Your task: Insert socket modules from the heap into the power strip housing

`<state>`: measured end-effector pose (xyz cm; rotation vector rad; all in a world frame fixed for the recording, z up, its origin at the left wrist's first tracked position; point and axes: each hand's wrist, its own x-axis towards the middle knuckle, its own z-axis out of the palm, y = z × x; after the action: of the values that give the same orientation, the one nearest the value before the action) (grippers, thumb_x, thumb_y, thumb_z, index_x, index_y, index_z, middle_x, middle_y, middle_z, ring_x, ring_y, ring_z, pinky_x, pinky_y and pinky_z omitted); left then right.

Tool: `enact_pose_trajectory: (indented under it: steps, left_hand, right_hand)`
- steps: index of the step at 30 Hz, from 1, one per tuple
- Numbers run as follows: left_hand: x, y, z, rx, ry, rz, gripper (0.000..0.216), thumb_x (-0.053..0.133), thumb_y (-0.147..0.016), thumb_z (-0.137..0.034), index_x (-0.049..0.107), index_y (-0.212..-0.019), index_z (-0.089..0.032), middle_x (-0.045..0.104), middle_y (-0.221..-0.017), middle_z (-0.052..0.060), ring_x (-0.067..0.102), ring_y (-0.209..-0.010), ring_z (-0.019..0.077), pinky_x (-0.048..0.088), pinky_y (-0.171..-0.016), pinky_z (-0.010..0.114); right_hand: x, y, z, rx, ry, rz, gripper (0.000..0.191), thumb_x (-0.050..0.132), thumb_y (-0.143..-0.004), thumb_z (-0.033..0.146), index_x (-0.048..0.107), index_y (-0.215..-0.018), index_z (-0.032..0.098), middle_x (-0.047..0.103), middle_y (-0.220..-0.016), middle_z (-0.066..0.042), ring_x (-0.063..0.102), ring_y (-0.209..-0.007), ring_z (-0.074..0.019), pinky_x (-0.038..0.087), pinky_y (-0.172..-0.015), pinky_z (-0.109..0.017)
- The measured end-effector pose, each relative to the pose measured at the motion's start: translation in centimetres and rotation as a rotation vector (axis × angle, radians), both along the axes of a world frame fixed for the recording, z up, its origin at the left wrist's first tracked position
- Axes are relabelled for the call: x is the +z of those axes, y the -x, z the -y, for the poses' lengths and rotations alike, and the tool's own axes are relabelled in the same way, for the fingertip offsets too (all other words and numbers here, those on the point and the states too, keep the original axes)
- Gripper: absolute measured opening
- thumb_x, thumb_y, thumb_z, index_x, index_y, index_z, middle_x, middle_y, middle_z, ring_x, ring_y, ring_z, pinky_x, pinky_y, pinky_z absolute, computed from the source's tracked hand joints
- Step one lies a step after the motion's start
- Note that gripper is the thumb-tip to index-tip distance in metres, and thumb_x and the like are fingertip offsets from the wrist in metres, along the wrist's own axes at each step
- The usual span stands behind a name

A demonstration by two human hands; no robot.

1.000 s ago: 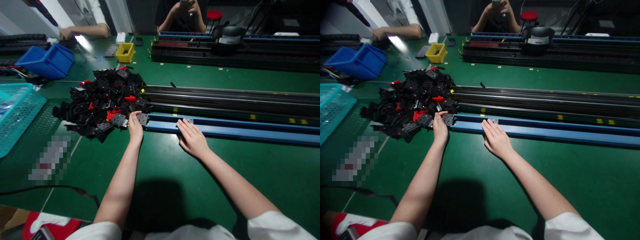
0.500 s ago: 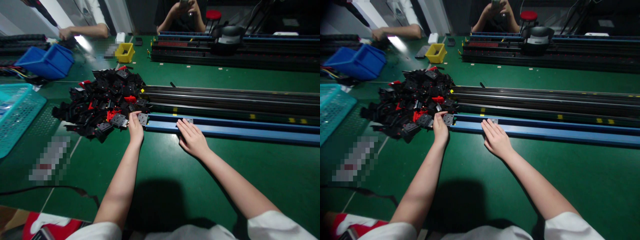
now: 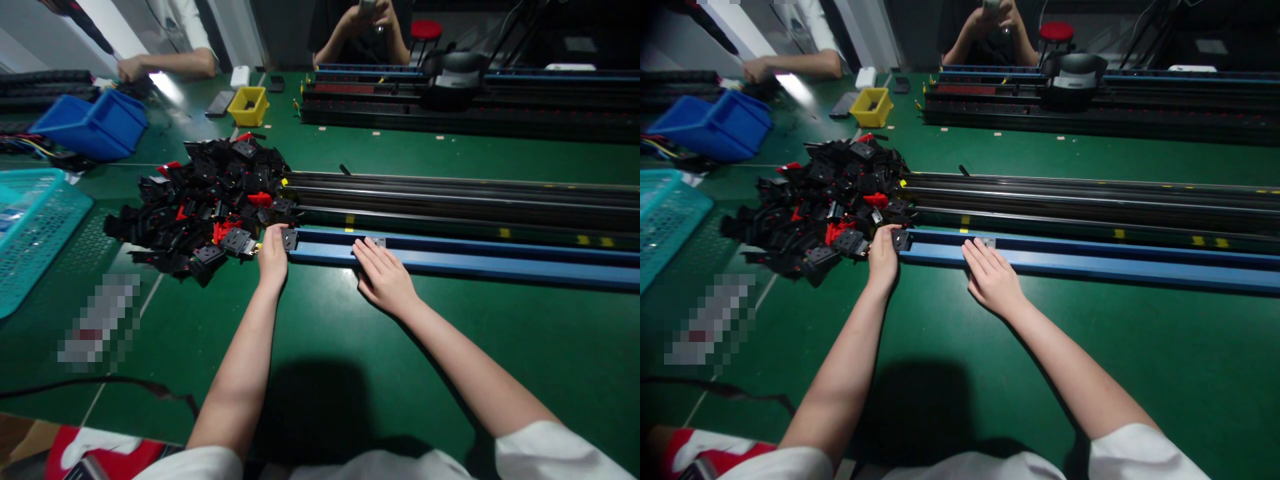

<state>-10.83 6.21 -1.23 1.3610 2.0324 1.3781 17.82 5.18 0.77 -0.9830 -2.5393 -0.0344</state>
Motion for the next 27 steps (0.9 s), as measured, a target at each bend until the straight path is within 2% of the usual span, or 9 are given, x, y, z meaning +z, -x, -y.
enact_pose_trajectory:
  steps: [4, 8, 14, 18, 22, 27]
  left_hand:
    - [-0.2, -0.3, 0.1, -0.065, -0.016, -0.038, 0.054, 0.027, -0.103, -0.057, 0.069, -0.109, -0.023, 0.071, -0.109, 0.008, 0.064, -0.107, 0.0222, 0.045, -0.096, 0.034]
    - [0.0, -0.4, 0.0, -0.043, -0.017, -0.050, 0.059, 0.027, -0.103, -0.055, 0.074, -0.105, -0.019, 0.074, -0.105, 0.010, 0.066, -0.103, 0.0229, 0.047, -0.096, 0.036]
    - [0.3, -0.7, 0.1, -0.065, -0.043, -0.097, 0.057, 0.029, -0.104, -0.049, 0.076, -0.105, -0.017, 0.076, -0.110, 0.011, 0.068, -0.107, 0.0226, 0.048, -0.099, 0.037]
    - [0.3, -0.8, 0.2, -0.075, -0.059, -0.118, 0.048, 0.040, -0.101, -0.049, 0.077, -0.100, -0.018, 0.076, -0.108, 0.010, 0.068, -0.105, 0.0230, 0.049, -0.097, 0.038]
    - [0.3, -0.8, 0.4, -0.067, -0.062, -0.173, 0.038, 0.054, -0.095, -0.046, 0.076, -0.108, -0.019, 0.074, -0.108, 0.010, 0.066, -0.105, 0.0231, 0.049, -0.097, 0.038]
    - [0.4, -1.2, 0.7, -0.072, -0.035, -0.272, 0.040, 0.054, -0.094, -0.047, 0.075, -0.115, -0.020, 0.068, -0.098, 0.008, 0.064, -0.099, 0.0241, 0.048, -0.096, 0.040]
  right_hand:
    - [0.0, 0.0, 0.0, 0.005, 0.006, -0.007, 0.080, 0.051, -0.094, 0.019, 0.010, -0.164, 0.018, 0.037, -0.160, -0.008, 0.033, -0.150, -0.0244, 0.035, -0.121, -0.044]
    - [0.0, 0.0, 0.0, 0.006, -0.001, -0.007, 0.079, 0.051, -0.094, 0.019, 0.011, -0.163, 0.017, 0.038, -0.161, -0.008, 0.032, -0.151, -0.0239, 0.034, -0.121, -0.044]
    - [-0.1, 0.0, 0.0, 0.007, -0.012, -0.004, 0.078, 0.051, -0.095, 0.019, 0.013, -0.163, 0.016, 0.038, -0.160, -0.008, 0.032, -0.151, -0.0237, 0.034, -0.122, -0.043]
    - [-0.1, 0.0, -0.1, 0.010, -0.003, -0.012, 0.081, 0.051, -0.094, 0.018, 0.010, -0.164, 0.018, 0.037, -0.161, -0.007, 0.032, -0.151, -0.0242, 0.035, -0.121, -0.044]
    - [0.0, 0.0, -0.1, 0.011, -0.002, -0.016, 0.082, 0.051, -0.094, 0.018, 0.008, -0.163, 0.018, 0.038, -0.160, -0.008, 0.033, -0.150, -0.0245, 0.036, -0.121, -0.044]
    - [0.0, 0.1, 0.0, 0.009, -0.001, -0.013, 0.082, 0.051, -0.094, 0.018, 0.008, -0.163, 0.018, 0.037, -0.160, -0.008, 0.033, -0.151, -0.0241, 0.035, -0.121, -0.044]
